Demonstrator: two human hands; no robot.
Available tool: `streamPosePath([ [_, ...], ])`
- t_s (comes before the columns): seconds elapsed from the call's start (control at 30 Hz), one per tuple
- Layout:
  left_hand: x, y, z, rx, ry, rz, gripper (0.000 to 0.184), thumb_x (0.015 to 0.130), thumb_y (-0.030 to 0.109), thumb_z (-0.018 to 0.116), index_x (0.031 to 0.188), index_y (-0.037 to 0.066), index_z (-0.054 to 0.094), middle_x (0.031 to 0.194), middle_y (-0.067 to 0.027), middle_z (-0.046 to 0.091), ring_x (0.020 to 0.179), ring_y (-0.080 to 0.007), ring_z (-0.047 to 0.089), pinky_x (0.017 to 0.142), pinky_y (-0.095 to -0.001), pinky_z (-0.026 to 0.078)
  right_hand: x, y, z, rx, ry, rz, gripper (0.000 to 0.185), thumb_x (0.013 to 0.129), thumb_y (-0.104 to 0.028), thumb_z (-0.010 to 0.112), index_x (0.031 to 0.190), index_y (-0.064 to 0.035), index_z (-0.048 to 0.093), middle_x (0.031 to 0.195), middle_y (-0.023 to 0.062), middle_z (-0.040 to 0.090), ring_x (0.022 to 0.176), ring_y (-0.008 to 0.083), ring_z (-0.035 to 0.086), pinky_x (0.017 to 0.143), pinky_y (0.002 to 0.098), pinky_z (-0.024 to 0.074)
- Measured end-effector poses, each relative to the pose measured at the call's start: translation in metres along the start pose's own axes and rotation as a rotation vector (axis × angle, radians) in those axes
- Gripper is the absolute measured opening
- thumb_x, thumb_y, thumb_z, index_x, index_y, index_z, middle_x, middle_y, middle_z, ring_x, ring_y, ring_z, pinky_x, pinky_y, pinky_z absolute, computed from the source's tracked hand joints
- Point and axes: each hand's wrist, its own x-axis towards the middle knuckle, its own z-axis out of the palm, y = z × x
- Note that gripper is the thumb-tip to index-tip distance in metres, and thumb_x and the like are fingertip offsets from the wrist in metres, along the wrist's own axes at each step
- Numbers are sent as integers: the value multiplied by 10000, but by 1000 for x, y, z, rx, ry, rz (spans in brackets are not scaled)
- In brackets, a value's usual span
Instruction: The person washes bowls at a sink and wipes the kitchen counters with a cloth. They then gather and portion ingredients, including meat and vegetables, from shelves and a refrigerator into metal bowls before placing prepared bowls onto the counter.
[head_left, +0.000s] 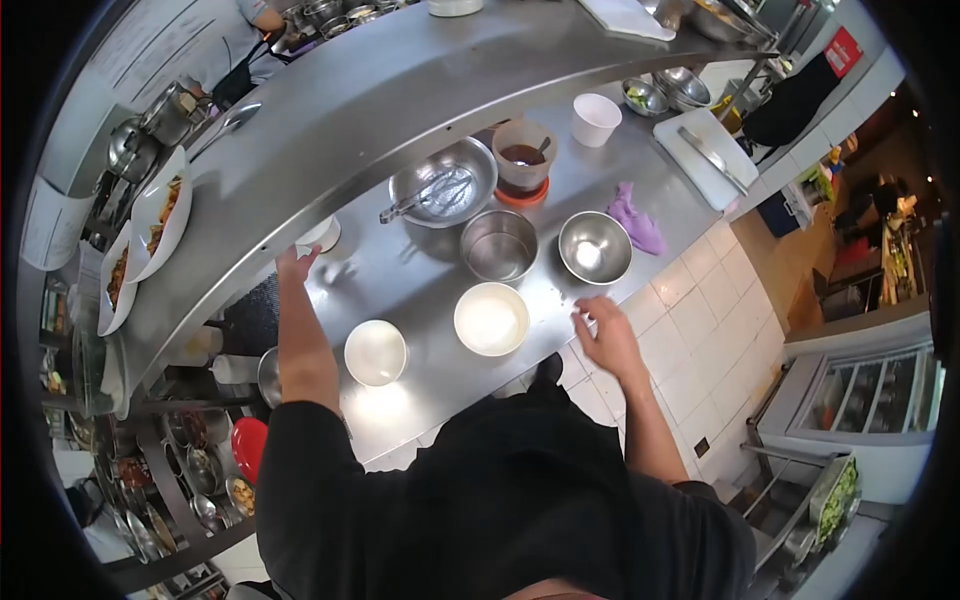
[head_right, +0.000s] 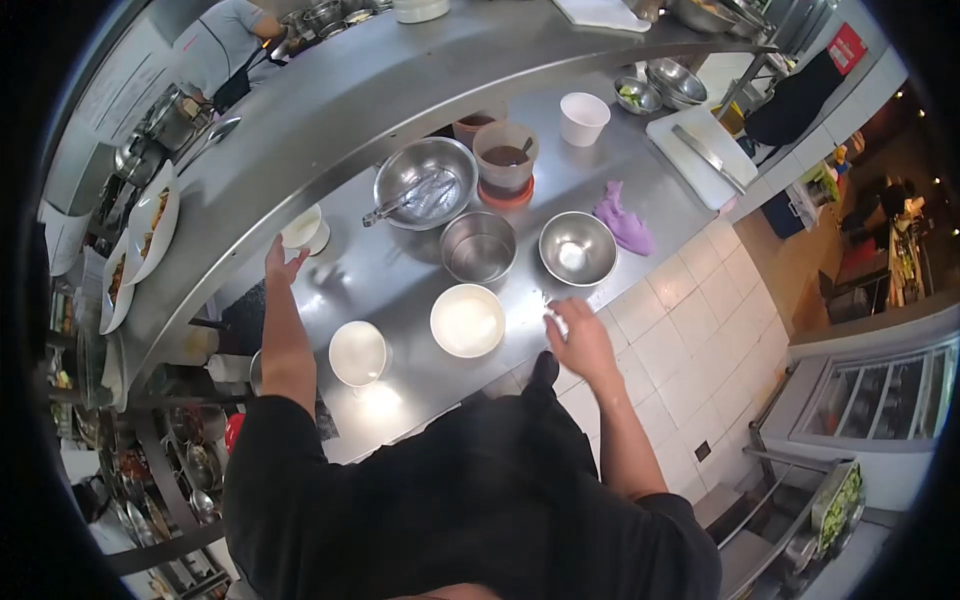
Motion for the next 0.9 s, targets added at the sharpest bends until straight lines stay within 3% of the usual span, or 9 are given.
streamPosePath([
  [0.07, -60, 13, -2, 126, 156, 32, 490, 936, 302, 694, 1232, -43, 511, 1043, -175, 635, 873, -313, 652, 732, -384, 624, 23, 24, -16, 40, 64, 50, 155, 851, -64, 671, 993, -1, 668, 938, 182, 660, 858, 357, 649, 771, 412, 519],
  [0.17, -139, 6, -7, 765, -207, 401, 387, 949, 354, 676, 1118, 14, 600, 910, -55, 645, 666, -112, 617, 542, -242, 481, 71, 73, -43, 83, 192, 150, 123, 855, -44, 650, 968, -2, 675, 909, 176, 673, 811, 361, 652, 747, 406, 520],
  [0.27, -263, -20, 18, 728, -669, 319, 194, 969, 234, 639, 1051, 58, 640, 874, -22, 641, 653, -102, 619, 521, -242, 467, 124, 184, -57, -40, 194, 175, 223, 852, -52, 650, 1072, -21, 670, 1016, 200, 674, 855, 367, 656, 796, 418, 526],
  [0.33, -314, -53, 37, 1003, -765, 203, 325, 910, 284, 712, 1134, 65, 626, 1003, -80, 662, 676, -143, 651, 543, -245, 488, 148, 229, -66, -164, -4, 152, 359, 847, -103, 672, 1205, -89, 647, 1201, 209, 626, 1008, 398, 615, 890, 456, 514],
  [0.37, -311, -95, 29, 1083, -830, 602, 386, 890, 240, 704, 1198, 34, 595, 1072, -134, 665, 660, -183, 670, 527, -287, 514, 151, 243, -62, -160, -19, 141, 359, 847, -103, 672, 1205, -89, 647, 1201, 209, 626, 1008, 398, 615, 890, 456, 514],
  [0.47, -379, -124, 50, 1088, -656, 183, 394, 881, 133, 649, 1236, -11, 556, 1107, -178, 655, 647, -207, 677, 504, -333, 532, 164, 284, -50, -318, -289, -41, 450, 833, -146, 694, 1277, -170, 622, 1312, 189, 558, 1148, 427, 531, 966, 488, 485],
  [0.67, -443, -139, 49, 896, -385, 22, 393, 845, 44, 619, 1222, -32, 544, 1085, -172, 643, 650, -188, 663, 431, -300, 492, 141, 310, -50, -367, -282, -111, 505, 800, -248, 721, 1296, -203, 634, 1298, 138, 570, 1157, 343, 523, 949, 465, 446],
  [0.73, -477, -126, 91, 873, -290, -16, 373, 844, 53, 626, 1203, -32, 567, 1074, -155, 651, 740, -188, 669, 548, -311, 539, 131, 311, -72, -403, -243, -184, 491, 811, -251, 705, 1293, -188, 634, 1292, 126, 578, 1159, 331, 521, 942, 453, 428],
  [0.9, -455, -154, 267, 993, -466, 686, 454, 835, 116, 631, 1271, -1, 586, 1221, -210, 649, 1161, -322, 622, 1002, -404, 469, 145, 336, -51, -388, -59, -301, 488, 870, -257, 642, 1338, -132, 583, 1296, 120, 589, 1170, 333, 512, 959, 447, 384],
])
